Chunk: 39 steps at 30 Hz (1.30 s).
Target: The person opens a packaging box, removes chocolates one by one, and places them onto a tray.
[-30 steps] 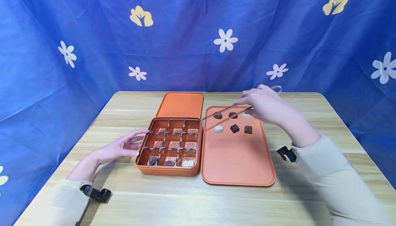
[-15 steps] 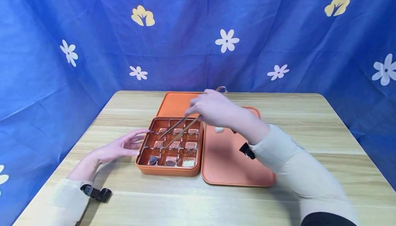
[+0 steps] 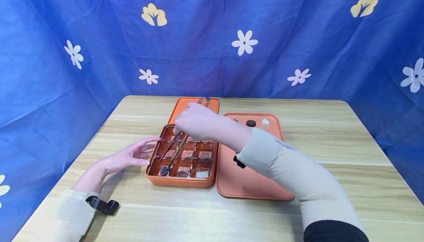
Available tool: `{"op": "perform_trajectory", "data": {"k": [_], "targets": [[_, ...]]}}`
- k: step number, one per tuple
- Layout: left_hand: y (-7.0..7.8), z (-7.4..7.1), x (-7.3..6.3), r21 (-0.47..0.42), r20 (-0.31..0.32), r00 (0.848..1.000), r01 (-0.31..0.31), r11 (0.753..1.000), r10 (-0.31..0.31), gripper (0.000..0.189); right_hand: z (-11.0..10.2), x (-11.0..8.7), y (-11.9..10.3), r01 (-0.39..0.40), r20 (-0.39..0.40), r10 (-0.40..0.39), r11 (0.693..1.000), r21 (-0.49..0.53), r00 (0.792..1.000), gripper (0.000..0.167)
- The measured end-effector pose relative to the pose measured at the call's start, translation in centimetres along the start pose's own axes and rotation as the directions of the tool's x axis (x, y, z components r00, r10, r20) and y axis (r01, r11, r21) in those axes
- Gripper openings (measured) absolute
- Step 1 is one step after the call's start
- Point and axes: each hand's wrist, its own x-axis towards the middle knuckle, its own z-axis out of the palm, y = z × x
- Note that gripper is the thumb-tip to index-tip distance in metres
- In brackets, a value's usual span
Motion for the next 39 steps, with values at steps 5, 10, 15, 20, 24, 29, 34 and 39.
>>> {"op": "perform_trajectory", "data": {"k": [5, 10, 15, 20, 24, 29, 34, 39], "targets": [[0.1, 0.0, 0.1, 0.005, 0.0, 1.0, 0.0, 1.0, 0.0, 0.077, 0.0, 1.4, -0.6, -0.016, 0.082, 0.015, 1.0, 0.013, 0.997, 0.044], [0.2, 0.1, 0.1, -0.002, 0.005, 1.0, 0.0, 1.0, 0.0, 0.077, 0.3, 2.7, -1.1, -0.031, 0.165, 0.027, 0.999, 0.019, 0.986, 0.039], [0.4, 0.1, 0.0, -0.013, 0.01, 1.0, -0.005, 1.0, 0.005, 0.077, 0.2, 4.0, -1.7, -0.081, 0.255, 0.06, 0.994, 0.076, 0.965, 0.037], [0.5, 0.2, 0.1, -0.008, 0.004, 1.0, 0.0, 1.0, 0.0, 0.077, 0.2, 4.7, -2.1, -0.094, 0.281, 0.061, 0.99, 0.105, 0.958, 0.037], [0.4, 0.2, 0.1, -0.002, -0.004, 1.0, 0.008, 1.0, -0.008, 0.077, 0.5, 4.7, -1.9, -0.091, 0.268, 0.054, 0.988, 0.128, 0.962, 0.041], [0.2, 0.2, 0.1, 0.003, -0.005, 1.0, 0.003, 1.0, -0.003, 0.076, 0.8, 4.5, -1.6, -0.094, 0.255, 0.052, 0.983, 0.155, 0.966, 0.04], [0.1, 0.1, 0.1, -0.005, 0.003, 1.0, -0.007, 1.0, 0.007, 0.076, 0.8, 4.0, -1.4, -0.061, 0.227, 0.029, 0.989, 0.138, 0.973, 0.045], [0.1, 0.1, 0.0, -0.004, 0.001, 1.0, -0.009, 1.0, 0.009, 0.077, 0.4, 2.7, -0.7, -0.055, 0.172, 0.028, 0.987, 0.153, 0.985, 0.047]]}}
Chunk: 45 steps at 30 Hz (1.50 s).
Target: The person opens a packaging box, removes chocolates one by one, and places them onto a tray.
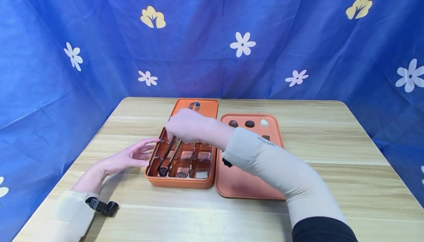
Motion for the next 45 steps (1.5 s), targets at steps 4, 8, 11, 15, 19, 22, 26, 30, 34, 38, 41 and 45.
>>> {"op": "perform_trajectory", "data": {"k": [4, 8, 11, 15, 19, 22, 26, 30, 34, 38, 41, 45], "targets": [[0.0, -0.1, 0.0, 0.005, -0.009, 1.0, 0.003, 1.0, -0.003, 0.077, -0.4, -1.7, 0.6, 0.003, -0.085, -0.002, 1.0, 0.008, 0.996, 0.042], [0.0, -0.1, 0.0, 0.001, -0.002, 1.0, -0.008, 1.0, 0.008, 0.077, -0.8, -3.5, 1.5, 0.037, -0.197, -0.035, 0.999, 0.004, 0.98, 0.034], [-0.1, -0.1, 0.0, -0.004, 0.005, 1.0, -0.02, 1.0, 0.02, 0.077, -1.0, -5.2, 2.4, 0.033, -0.259, -0.033, 0.999, -0.002, 0.965, 0.032], [-0.1, -0.1, -0.1, -0.009, 0.003, 1.0, -0.02, 1.0, 0.02, 0.078, -0.8, -7.8, 3.6, 0.008, -0.317, -0.008, 1.0, -0.002, 0.949, 0.033], [-0.2, -0.1, -0.2, -0.006, -0.005, 1.0, -0.013, 1.0, 0.013, 0.079, 0.3, -10.6, 4.9, -0.038, -0.355, 0.049, 0.999, 0.038, 0.933, 0.038], [-0.2, -0.1, -0.3, -0.002, -0.007, 1.0, -0.009, 1.0, 0.009, 0.079, 1.4, -12.7, 5.9, -0.093, -0.37, 0.114, 0.993, 0.076, 0.922, 0.041], [-0.1, -0.1, -0.2, -0.003, -0.007, 1.0, -0.007, 1.0, 0.007, 0.079, 3.1, -15.5, 7.1, -0.155, -0.385, 0.184, 0.982, 0.104, 0.905, 0.041], [0.0, 0.0, -0.1, -0.005, -0.008, 1.0, -0.003, 1.0, 0.003, 0.078, 4.6, -18.1, 7.5, -0.211, -0.399, 0.244, 0.969, 0.125, 0.884, 0.041], [0.1, 0.0, -0.1, -0.005, -0.007, 1.0, 0.003, 1.0, -0.003, 0.078, 6.1, -20.4, 7.5, -0.269, -0.398, 0.294, 0.956, 0.118, 0.869, 0.044], [0.1, 0.0, 0.0, -0.009, -0.007, 1.0, 0.001, 1.0, -0.001, 0.078, 7.8, -22.0, 7.1, -0.309, -0.364, 0.329, 0.944, 0.113, 0.872, 0.043], [0.1, 0.0, 0.0, -0.01, -0.009, 1.0, -0.001, 1.0, 0.001, 0.078, 8.9, -22.5, 6.9, -0.32, -0.34, 0.339, 0.941, 0.114, 0.877, 0.043], [-0.1, 0.0, 0.0, -0.003, -0.013, 1.0, 0.003, 1.0, -0.003, 0.079, 10.0, -22.7, 6.7, -0.319, -0.337, 0.337, 0.941, 0.11, 0.879, 0.045]]}}
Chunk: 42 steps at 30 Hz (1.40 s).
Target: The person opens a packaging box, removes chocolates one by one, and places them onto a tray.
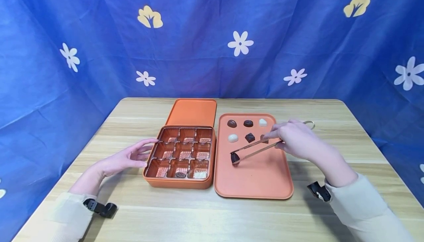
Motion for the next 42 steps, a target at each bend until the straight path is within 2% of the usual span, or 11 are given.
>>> {"op": "perform_trajectory", "data": {"k": [14, 21, 26, 32, 42], "targets": [[0.2, 0.0, 0.0, -0.007, 0.003, 1.0, -0.004, 1.0, 0.004, 0.079, 1.1, 0.1, 0.3, -0.043, 0.042, 0.042, 0.998, 0.042, 0.998, 0.047], [0.3, 0.0, 0.0, -0.007, 0.001, 1.0, 0.006, 1.0, -0.006, 0.079, 0.0, 0.7, 0.5, -0.01, -0.036, 0.011, 0.999, 0.039, 0.999, 0.047], [0.2, -0.1, 0.0, -0.005, 0.004, 1.0, 0.005, 1.0, -0.005, 0.078, -1.6, 2.1, 0.0, 0.013, -0.073, -0.01, 0.999, 0.036, 0.997, 0.048], [0.0, -0.1, 0.1, -0.003, 0.011, 1.0, 0.002, 1.0, -0.002, 0.078, -3.0, 4.6, -1.5, 0.069, -0.036, -0.068, 0.997, 0.026, 0.997, 0.049], [0.0, 0.0, -0.1, -0.015, 0.007, 1.0, 0.001, 1.0, -0.001, 0.078, -2.9, 9.2, -5.0, 0.182, -0.003, -0.183, 0.978, 0.105, 0.983, 0.044]]}}
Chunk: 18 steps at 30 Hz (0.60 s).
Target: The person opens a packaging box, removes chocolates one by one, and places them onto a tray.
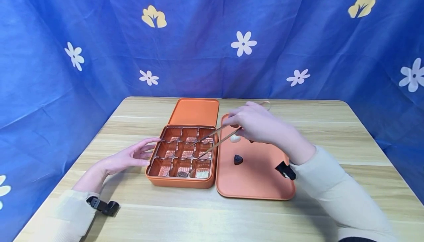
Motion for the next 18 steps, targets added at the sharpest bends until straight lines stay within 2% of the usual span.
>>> {"op": "perform_trajectory", "data": {"k": [5, 11, 18], "targets": [[-0.1, 0.0, 0.0, 0.002, -0.004, 1.0, 0.003, 1.0, -0.003, 0.078, 0.9, 2.0, -1.1, 0.029, 0.055, -0.03, 1.0, 0.012, 0.998, 0.045], [-0.1, 0.0, 0.1, 0.001, -0.004, 1.0, 0.001, 1.0, -0.001, 0.078, 1.8, 3.7, -2.3, 0.092, 0.114, -0.088, 0.995, -0.034, 0.99, 0.043], [-0.1, 0.1, 0.1, 0.0, -0.008, 1.0, 0.004, 1.0, -0.004, 0.079, 2.4, 5.2, -3.4, 0.099, 0.214, -0.086, 0.994, -0.054, 0.973, 0.034]]}}
